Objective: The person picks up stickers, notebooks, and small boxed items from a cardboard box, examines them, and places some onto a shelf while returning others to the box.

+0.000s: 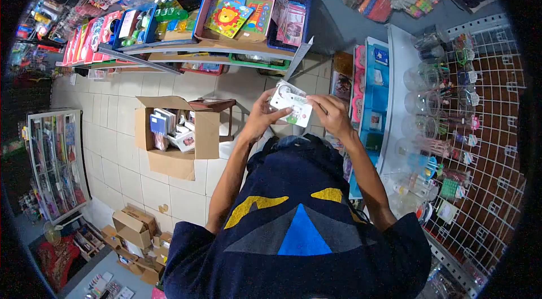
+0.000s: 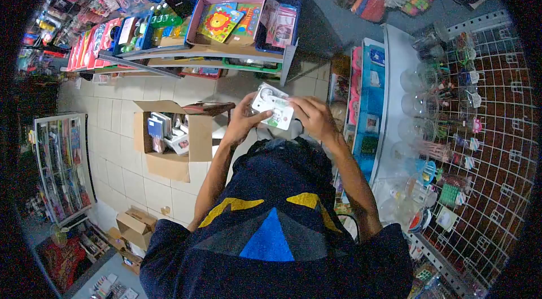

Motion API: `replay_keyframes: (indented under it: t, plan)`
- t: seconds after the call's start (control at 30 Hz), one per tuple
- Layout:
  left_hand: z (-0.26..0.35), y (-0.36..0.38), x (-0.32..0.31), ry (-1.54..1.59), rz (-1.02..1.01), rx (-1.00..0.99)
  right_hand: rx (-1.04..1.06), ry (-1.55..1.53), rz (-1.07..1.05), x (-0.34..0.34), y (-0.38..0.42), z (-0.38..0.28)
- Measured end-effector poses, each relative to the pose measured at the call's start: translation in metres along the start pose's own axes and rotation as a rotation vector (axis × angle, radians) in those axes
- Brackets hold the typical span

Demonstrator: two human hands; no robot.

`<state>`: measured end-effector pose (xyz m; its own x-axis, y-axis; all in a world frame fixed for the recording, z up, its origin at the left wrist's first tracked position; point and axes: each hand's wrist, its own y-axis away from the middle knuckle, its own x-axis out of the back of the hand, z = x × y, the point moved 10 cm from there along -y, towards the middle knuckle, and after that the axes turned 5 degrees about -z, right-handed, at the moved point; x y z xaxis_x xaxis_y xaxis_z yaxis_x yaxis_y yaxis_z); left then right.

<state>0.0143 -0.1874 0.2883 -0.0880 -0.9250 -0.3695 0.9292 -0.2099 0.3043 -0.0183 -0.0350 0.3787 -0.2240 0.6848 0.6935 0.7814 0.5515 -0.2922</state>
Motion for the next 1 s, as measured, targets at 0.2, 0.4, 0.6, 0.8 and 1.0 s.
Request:
replay_keyframes:
  t: [0.2, 0.4, 0.6, 0.8, 1.0]
  plan:
    - [0.000, -0.003, -0.001, 0.052, 0.057, 0.068, -0.158, -0.119, 0.008, -0.004, -0.006, 0.014]
    - [-0.001, 0.002, 0.004, 0.024, 0.088, 0.063, 0.039, -0.167, -0.229, -0.014, -0.016, -0.001]
    - [-0.008, 0.001, 0.003, 0.061, 0.055, 0.058, -0.021, -0.215, -0.252, -0.025, -0.011, 0.007]
    - [-0.007, -0.003, 0.006, 0.053, 0.073, 0.060, -0.042, -0.188, -0.148, -0.024, -0.009, 0.009]
    - [-0.007, -0.008, 0.007, 0.003, 0.047, 0.075, -0.091, -0.188, -0.174, -0.025, -0.007, 0.017]
